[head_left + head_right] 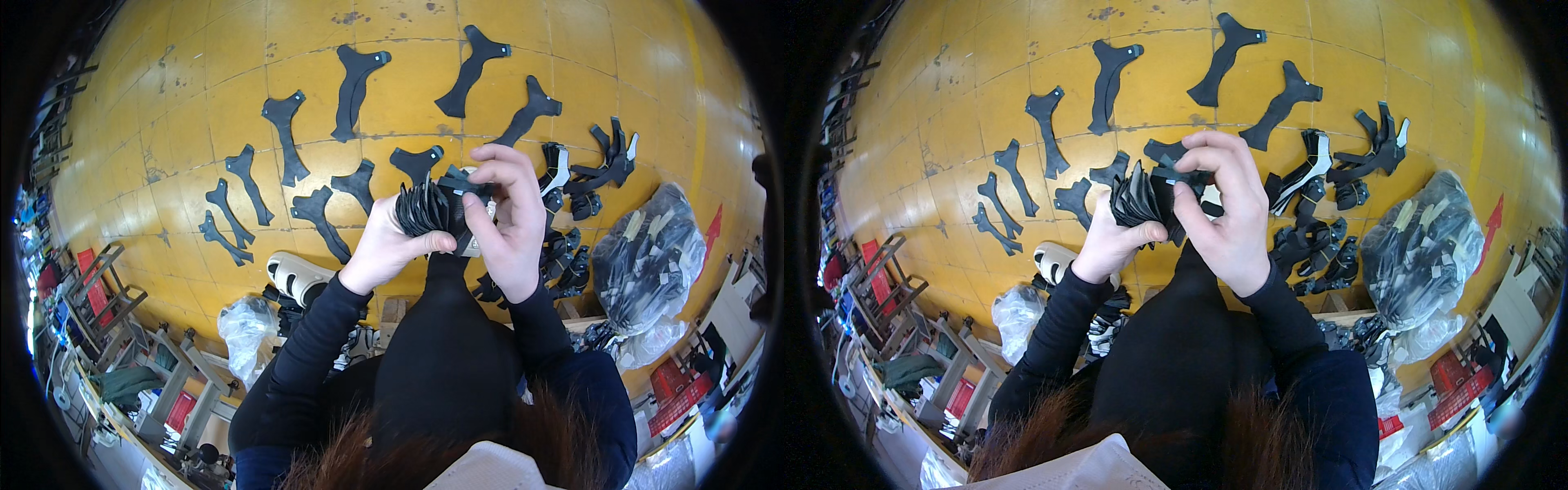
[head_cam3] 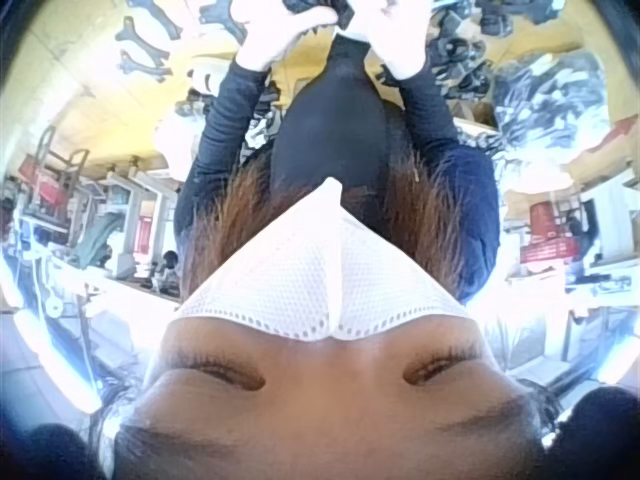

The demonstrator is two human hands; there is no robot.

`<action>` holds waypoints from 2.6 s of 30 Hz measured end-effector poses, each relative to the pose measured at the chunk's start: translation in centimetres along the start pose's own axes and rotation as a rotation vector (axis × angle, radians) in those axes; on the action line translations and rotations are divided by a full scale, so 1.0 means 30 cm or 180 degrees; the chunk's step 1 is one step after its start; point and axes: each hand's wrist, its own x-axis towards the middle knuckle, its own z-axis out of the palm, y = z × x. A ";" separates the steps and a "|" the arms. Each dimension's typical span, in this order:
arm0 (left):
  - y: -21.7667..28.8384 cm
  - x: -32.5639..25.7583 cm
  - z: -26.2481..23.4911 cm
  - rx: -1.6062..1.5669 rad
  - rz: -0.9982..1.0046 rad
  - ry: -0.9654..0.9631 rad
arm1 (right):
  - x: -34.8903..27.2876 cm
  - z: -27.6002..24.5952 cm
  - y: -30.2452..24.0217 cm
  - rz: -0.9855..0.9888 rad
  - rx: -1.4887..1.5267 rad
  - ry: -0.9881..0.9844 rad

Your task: The person sits on the factory floor and gathers black plastic shoe parts, aligns them into stacks, and secures each stack with a rubber band. The person repeats this process for multiple piles of parts.

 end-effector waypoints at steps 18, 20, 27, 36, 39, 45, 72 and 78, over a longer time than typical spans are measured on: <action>-0.025 -0.010 -0.015 0.0492 -0.0042 0.0072 | 0.003 -0.004 -0.009 -0.0252 -0.0418 -0.0339; -0.026 -0.010 -0.011 0.0402 -0.0030 0.0105 | 0.004 -0.006 -0.001 -0.0337 -0.0518 -0.0366; -0.024 -0.016 -0.005 0.0074 -0.0013 0.0139 | 0.005 -0.011 -0.020 -0.0353 -0.0564 -0.0572; -0.039 -0.010 -0.009 0.0140 0.0088 0.0100 | 0.016 -0.008 -0.024 -0.0531 -0.0769 -0.0589; -0.028 -0.015 -0.007 0.0206 -0.0084 0.0139 | 0.011 -0.008 -0.029 -0.0429 -0.0715 -0.0628; -0.025 -0.007 -0.014 0.0538 0.0114 0.0004 | 0.013 -0.019 -0.010 -0.0571 -0.0697 -0.0809; -0.035 0.033 0.023 0.0483 0.0078 0.0549 | 0.013 0.005 -0.002 -0.0291 -0.0465 -0.1047; -0.064 0.023 0.014 0.0342 -0.0021 0.0254 | 0.010 0.019 0.040 -0.0470 -0.0979 -0.0791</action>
